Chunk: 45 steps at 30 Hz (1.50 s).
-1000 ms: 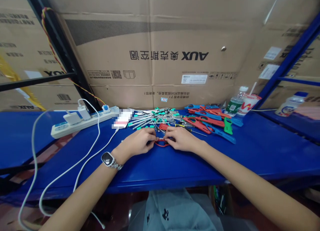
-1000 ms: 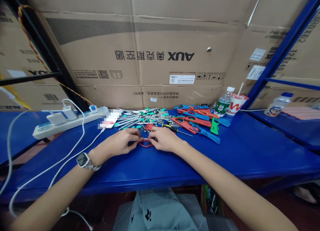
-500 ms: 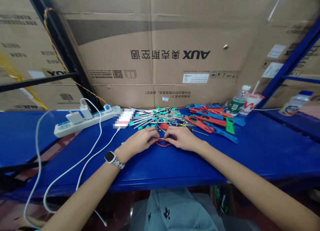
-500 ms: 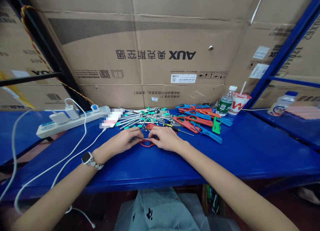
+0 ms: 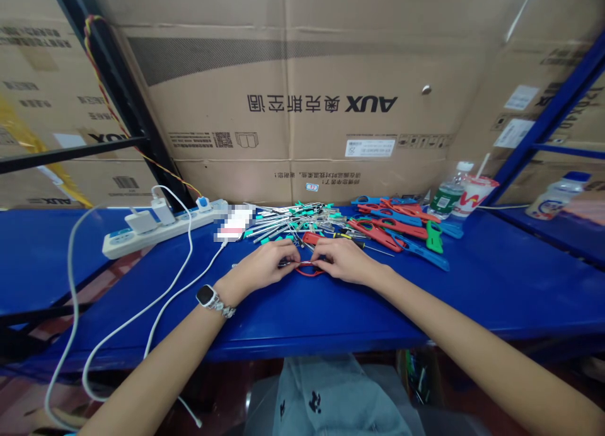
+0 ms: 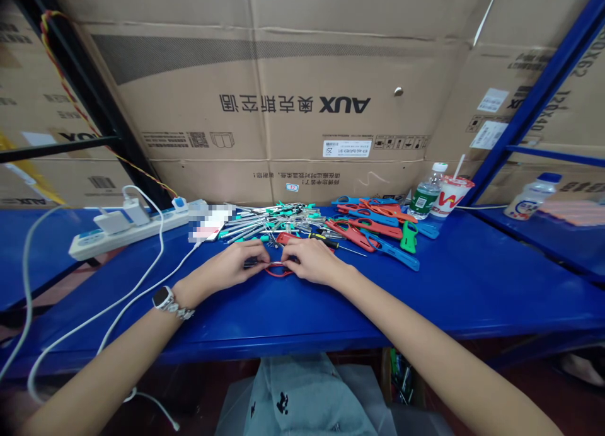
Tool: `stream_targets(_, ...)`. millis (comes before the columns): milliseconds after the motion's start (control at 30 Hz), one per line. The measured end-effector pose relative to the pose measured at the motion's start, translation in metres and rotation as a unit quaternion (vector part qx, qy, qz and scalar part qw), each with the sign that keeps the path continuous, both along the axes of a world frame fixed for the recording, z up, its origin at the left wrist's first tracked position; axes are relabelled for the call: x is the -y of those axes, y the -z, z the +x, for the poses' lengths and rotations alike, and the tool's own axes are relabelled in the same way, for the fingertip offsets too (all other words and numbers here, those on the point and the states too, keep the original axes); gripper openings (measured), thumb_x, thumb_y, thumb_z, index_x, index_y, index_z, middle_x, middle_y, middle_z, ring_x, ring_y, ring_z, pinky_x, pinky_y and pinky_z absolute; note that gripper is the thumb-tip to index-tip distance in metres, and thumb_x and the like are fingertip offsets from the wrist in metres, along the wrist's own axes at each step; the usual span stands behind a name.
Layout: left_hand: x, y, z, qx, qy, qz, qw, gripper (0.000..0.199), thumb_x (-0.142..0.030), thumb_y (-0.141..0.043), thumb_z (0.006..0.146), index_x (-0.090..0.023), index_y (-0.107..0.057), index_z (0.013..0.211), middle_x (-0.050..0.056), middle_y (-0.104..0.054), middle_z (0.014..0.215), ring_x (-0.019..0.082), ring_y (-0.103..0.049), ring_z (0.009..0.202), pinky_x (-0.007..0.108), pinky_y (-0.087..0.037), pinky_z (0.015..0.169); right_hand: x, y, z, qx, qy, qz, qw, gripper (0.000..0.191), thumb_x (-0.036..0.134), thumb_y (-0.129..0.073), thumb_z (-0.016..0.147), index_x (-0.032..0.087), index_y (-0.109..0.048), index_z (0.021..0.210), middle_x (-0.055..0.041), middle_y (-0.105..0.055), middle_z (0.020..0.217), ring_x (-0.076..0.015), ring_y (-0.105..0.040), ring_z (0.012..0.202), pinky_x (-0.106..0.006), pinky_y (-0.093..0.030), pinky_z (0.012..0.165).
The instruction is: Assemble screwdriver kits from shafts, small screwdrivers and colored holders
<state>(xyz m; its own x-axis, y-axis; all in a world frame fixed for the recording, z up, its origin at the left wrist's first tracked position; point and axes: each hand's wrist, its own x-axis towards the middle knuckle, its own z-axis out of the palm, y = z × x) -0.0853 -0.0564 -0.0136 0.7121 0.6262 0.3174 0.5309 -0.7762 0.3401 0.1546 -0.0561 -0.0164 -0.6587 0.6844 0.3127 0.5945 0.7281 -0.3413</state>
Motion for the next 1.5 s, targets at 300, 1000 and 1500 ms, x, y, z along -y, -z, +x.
stream_targets(300,-0.005,0.004,0.001,-0.027,0.015,0.053,0.998,0.023,-0.023,-0.050,0.102,-0.019,-0.072,0.099,0.007,-0.065,0.099,0.016,-0.065,0.084,0.031,-0.053,0.079,-0.003,-0.002,-0.002,-0.004,-0.018,-0.012,1.000,0.008,0.010,-0.065,0.091,0.016,-0.070,0.091,-0.0040,-0.071,0.088,-0.0159,-0.064,0.080,-0.028,-0.045,0.075)
stream_targets(1000,0.004,0.003,0.008,-0.130,0.008,0.139,0.982,0.029,-0.018,-0.048,0.096,-0.017,-0.075,0.107,0.012,-0.065,0.105,0.024,-0.063,0.090,0.040,-0.052,0.082,-0.006,-0.002,-0.002,-0.019,-0.011,-0.048,0.999,0.010,0.008,-0.064,0.090,0.015,-0.071,0.091,-0.0050,-0.071,0.087,-0.0160,-0.064,0.079,-0.028,-0.045,0.076)
stream_targets(1500,-0.017,-0.016,0.024,-0.126,0.013,0.055,0.990,0.018,-0.018,-0.057,0.093,-0.018,-0.075,0.088,0.008,-0.072,0.103,0.019,-0.068,0.084,0.030,-0.050,0.075,0.001,-0.014,0.000,0.118,0.021,0.024,0.992,0.019,0.015,-0.057,0.096,0.016,-0.075,0.094,-0.0089,-0.072,0.108,-0.0175,-0.063,0.078,-0.029,-0.037,0.066)
